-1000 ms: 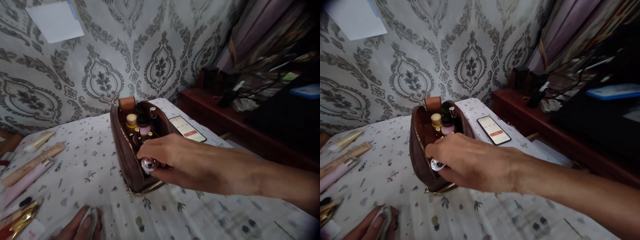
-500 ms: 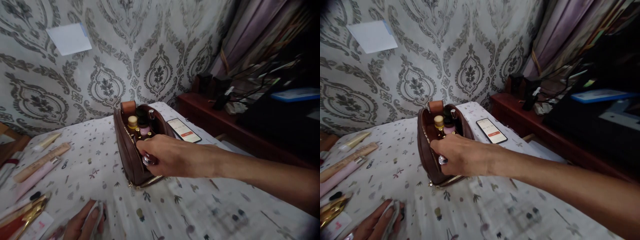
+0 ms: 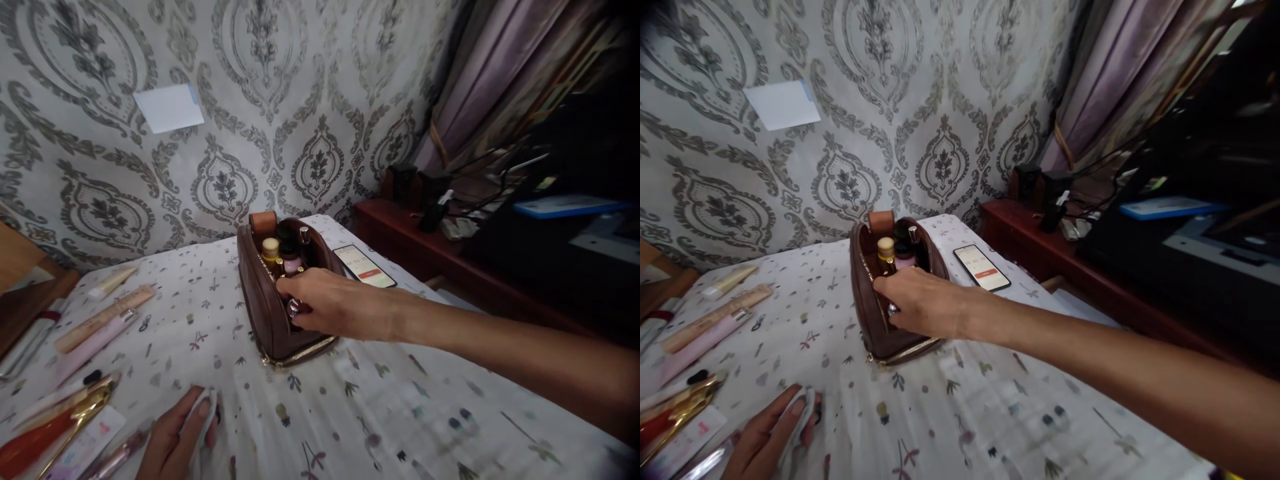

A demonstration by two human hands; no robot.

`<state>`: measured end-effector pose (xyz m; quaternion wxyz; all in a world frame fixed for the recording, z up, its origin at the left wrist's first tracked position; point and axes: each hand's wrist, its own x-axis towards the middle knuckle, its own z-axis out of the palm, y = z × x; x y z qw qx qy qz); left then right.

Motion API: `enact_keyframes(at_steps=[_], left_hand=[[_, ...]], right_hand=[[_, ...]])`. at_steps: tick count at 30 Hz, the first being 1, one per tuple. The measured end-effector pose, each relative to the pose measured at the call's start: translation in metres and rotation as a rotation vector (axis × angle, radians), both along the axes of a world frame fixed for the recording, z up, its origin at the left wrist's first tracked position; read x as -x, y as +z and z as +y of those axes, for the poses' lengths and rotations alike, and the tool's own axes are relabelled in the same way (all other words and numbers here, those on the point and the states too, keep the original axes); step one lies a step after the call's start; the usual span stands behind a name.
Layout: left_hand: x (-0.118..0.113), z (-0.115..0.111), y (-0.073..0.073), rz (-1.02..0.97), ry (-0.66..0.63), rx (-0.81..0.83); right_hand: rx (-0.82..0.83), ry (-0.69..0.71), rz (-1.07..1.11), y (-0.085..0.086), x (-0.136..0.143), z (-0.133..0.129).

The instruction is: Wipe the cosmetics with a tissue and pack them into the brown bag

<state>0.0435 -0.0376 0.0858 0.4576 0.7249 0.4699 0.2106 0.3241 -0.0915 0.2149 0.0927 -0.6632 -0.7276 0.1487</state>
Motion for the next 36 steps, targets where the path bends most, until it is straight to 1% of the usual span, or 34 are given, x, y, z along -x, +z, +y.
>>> enact_keyframes(at_steps=[4, 10, 14, 16, 19, 22, 25, 27, 32, 36], left_hand=[[0.001, -0.001, 0.0, -0.071, -0.049, 0.023], [0.006, -0.001, -0.002, -0.117, -0.07, 0.011], [0.014, 0.008, -0.011, -0.067, -0.199, 0.009], [0.018, 0.012, -0.015, -0.036, -0.24, -0.002], [0.02, 0.014, -0.018, -0.043, -0.253, -0.015], [0.019, 0.012, -0.018, -0.066, -0.252, -0.014], [0.018, 0.011, -0.019, -0.077, -0.25, -0.019], [0.019, 0.012, -0.019, -0.071, -0.256, -0.029], [0.019, 0.012, -0.019, -0.059, -0.256, -0.052], [0.019, 0.012, -0.019, -0.038, -0.267, -0.062]], right_hand=[[0.006, -0.016, -0.056, 0.004, 0.003, -0.002], [-0.087, 0.006, -0.047, 0.002, 0.004, -0.005], [-0.049, -0.083, -0.04, 0.003, 0.008, -0.002], [-0.03, -0.112, -0.036, 0.003, 0.01, -0.001], [-0.064, -0.145, 0.019, 0.001, 0.01, -0.003], [-0.094, -0.204, 0.068, -0.007, 0.01, -0.005], [-0.069, -0.175, 0.023, -0.012, 0.011, -0.004], [-0.048, -0.145, -0.007, -0.012, 0.012, -0.001], [-0.03, -0.11, -0.001, -0.002, 0.008, 0.007], [0.063, -0.091, 0.082, 0.004, 0.005, 0.011]])
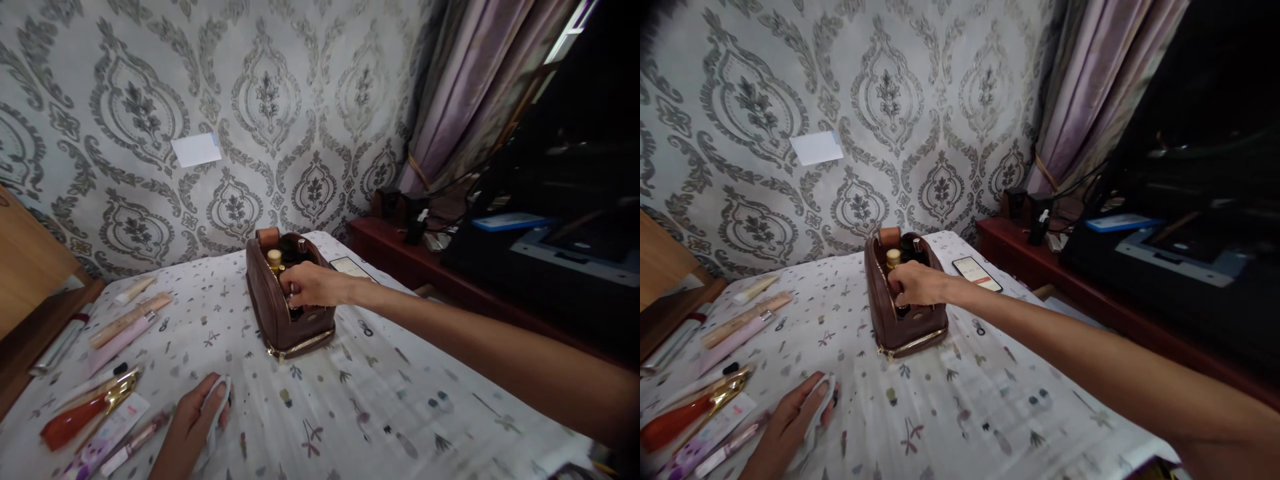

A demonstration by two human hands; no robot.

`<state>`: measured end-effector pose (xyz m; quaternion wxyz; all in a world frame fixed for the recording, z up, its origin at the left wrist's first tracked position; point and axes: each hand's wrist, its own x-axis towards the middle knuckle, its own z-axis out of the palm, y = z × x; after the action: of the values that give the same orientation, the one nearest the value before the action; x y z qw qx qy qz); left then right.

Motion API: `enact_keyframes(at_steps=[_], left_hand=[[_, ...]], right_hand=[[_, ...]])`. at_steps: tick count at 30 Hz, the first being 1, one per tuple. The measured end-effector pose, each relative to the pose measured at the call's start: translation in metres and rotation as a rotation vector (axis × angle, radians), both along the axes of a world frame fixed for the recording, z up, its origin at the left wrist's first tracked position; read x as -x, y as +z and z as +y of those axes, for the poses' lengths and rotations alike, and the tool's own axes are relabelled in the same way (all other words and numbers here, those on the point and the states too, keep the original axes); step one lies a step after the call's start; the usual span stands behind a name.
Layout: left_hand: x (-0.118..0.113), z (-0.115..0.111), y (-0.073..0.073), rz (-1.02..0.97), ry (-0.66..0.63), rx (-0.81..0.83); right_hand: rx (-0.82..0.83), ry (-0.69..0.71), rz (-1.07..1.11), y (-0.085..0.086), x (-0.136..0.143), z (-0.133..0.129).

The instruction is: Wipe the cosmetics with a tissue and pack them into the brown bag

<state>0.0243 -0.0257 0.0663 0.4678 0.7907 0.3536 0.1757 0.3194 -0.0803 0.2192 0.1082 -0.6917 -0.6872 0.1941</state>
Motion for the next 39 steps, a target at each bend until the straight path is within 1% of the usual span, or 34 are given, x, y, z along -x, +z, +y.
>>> enact_keyframes(at_steps=[2, 7, 10, 17, 20, 23, 26, 28, 32, 39], left_hand=[[0.001, 0.0, 0.0, 0.002, -0.003, 0.006], [0.0, 0.0, 0.001, 0.001, -0.008, 0.015], [-0.001, 0.001, 0.002, 0.003, -0.011, 0.013], [0.0, -0.001, 0.001, 0.007, 0.012, 0.013], [-0.002, -0.001, 0.003, -0.004, 0.024, 0.017], [-0.004, -0.003, 0.004, -0.015, 0.03, 0.012], [-0.006, -0.007, 0.008, -0.025, 0.071, 0.017], [-0.007, -0.011, 0.012, -0.034, 0.102, 0.033], [-0.009, -0.015, 0.016, -0.053, 0.112, 0.043], [-0.007, -0.013, 0.012, -0.049, 0.123, 0.075]], right_hand=[[0.009, 0.02, 0.002, 0.0, 0.0, 0.002], [-0.046, 0.07, -0.134, -0.001, 0.002, 0.005], [-0.058, 0.089, -0.174, 0.001, 0.001, 0.004], [-0.055, 0.084, -0.091, -0.003, -0.004, 0.006], [-0.085, 0.088, -0.124, -0.005, -0.004, 0.008], [-0.087, 0.065, -0.206, -0.006, -0.002, 0.007], [-0.093, 0.045, -0.26, -0.005, 0.0, 0.005], [-0.101, 0.047, -0.264, -0.005, 0.0, 0.005], [-0.099, 0.054, -0.246, -0.004, -0.001, 0.005], [-0.079, 0.088, -0.23, 0.0, -0.002, 0.006]])
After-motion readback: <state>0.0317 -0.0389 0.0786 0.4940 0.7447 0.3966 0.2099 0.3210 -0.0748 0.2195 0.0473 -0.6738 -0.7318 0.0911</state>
